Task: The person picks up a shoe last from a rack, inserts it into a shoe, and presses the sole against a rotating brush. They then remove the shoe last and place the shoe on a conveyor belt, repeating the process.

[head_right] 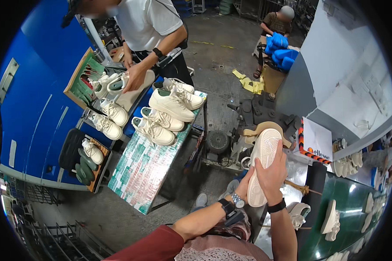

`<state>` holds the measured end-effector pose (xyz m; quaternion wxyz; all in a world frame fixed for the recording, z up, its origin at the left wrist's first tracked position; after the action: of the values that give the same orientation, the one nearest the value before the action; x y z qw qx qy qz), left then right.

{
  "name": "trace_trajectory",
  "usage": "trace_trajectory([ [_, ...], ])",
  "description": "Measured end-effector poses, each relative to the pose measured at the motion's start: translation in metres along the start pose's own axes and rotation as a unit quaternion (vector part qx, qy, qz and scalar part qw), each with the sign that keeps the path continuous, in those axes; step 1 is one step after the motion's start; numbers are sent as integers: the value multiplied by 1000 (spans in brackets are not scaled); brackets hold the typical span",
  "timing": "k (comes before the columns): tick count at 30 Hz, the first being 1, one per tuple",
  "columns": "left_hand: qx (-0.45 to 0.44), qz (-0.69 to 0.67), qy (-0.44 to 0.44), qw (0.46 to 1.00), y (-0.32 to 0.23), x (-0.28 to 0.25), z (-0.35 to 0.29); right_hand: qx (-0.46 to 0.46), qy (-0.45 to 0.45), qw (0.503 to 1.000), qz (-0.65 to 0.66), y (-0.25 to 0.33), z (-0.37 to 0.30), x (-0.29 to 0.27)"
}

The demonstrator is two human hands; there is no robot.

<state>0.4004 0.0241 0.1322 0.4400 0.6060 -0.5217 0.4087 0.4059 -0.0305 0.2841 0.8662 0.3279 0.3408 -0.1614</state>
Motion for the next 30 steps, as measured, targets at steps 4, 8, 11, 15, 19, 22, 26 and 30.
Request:
trace_trajectory([
  [4, 35, -6, -11, 999, 7, -1, 2, 3, -47, 999, -13, 1, -5, -10],
  [8, 65, 16, -32, 997, 8, -21, 13, -16, -87, 996, 6, -2, -14, -17],
  [11, 98, 59, -59, 992, -8, -32, 0, -49, -112, 992, 16, 7, -27, -9],
  [15, 81, 136, -115, 981, -10, -8, -30, 65, -82, 994, 40, 16, -35, -25],
  [19, -5, 234, -257, 938, -30, -110, -109, 245, -67, 859, 444, -4, -119, -52],
  [22, 19, 424, -177, 888, -76, -57, -173, 513, 6, 630, 583, -73, -149, -13],
  [26, -50, 649, -150, 745, -109, -42, -196, 553, 100, 376, 737, -68, -85, 98],
  [30, 25, 799, -216, 561, -127, -73, -213, 467, 115, 296, 825, -17, -57, 68],
])
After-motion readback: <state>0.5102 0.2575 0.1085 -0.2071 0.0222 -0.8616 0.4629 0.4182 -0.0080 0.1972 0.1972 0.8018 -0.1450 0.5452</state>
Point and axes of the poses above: each hand's wrist, its own z-axis towards the middle knuckle, its own x-axis out of the palm, y = z × x, the point moved 4 cm from there along z, towards the middle knuckle, and after that the axes turned 14 degrees about -y, right-handed, at the moved point
